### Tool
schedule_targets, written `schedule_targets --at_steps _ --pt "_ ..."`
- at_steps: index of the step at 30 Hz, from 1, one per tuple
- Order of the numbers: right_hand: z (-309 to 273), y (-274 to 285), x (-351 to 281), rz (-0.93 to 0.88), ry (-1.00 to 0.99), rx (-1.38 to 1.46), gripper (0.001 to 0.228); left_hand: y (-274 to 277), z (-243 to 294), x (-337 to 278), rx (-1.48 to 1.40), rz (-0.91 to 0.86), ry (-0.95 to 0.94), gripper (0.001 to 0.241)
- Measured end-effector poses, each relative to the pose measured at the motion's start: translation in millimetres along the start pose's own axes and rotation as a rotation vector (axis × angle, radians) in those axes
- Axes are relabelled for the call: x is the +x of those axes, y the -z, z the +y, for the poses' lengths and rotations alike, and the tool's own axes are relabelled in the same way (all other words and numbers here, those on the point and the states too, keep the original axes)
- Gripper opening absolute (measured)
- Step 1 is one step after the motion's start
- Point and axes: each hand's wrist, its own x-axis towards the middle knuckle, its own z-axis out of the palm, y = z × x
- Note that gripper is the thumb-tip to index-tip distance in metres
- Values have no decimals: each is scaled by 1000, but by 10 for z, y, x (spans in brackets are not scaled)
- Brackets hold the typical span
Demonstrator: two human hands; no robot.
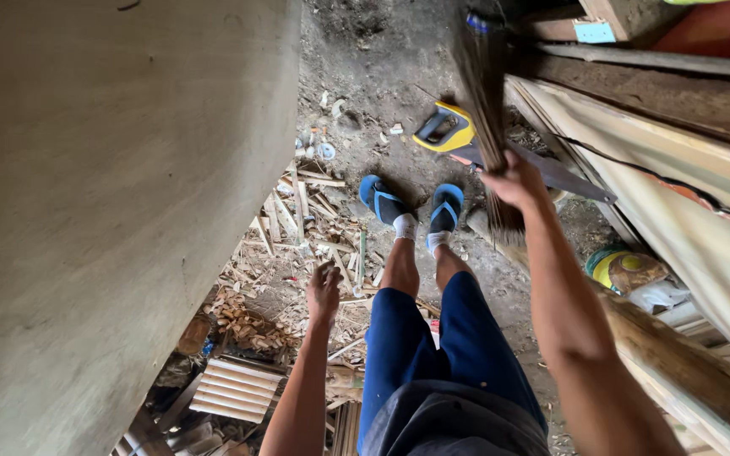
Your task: The person sweeps scattered bamboo shavings and small pieces on the floor using a traditional broom, then gathers the debris by hand into a white sack. The person moves around a cluttered workshop area, sweeping near stacked bamboo poles and wooden structures, and finally lifts the filled sack.
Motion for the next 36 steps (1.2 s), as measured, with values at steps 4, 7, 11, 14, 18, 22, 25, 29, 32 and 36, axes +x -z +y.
schedule_targets --at_steps 4,7,11,14,18,22,25,29,32,36 --pt "204 -181 -56 -34 10 27 73 -166 -117 -48 -15 -12 -79 44" --pt "323 -252 -387 120 196 63 77 -222 -61 -46 -12 -32 -90 44" --pt "162 -256 -274 -39 -111 152 72 -140 11 -79 -10 -28 -48 44" --pt "170 -296 -2 -153 -10 201 85 -118 54 -71 -11 -7 -85 43" --pt "600 -465 17 40 199 -2 89 7 -98 -153 -16 25 -157 43" --pt "365 -164 554 319 191 274 66 58 -62 112 99 18 -113 44" --pt "-242 -104 1136 184 238 157 59 80 -254 110 72 -14 -42 44" --pt "-520 -172 793 -162 214 -163 88 52 -246 96 84 -22 -18 43" --pt "-153 -181 -254 -210 188 -107 87 45 -95 62 115 -55 -17 43" --pt "-35 54 -453 -39 94 170 74 -6 33 22 68 -73 -63 42"
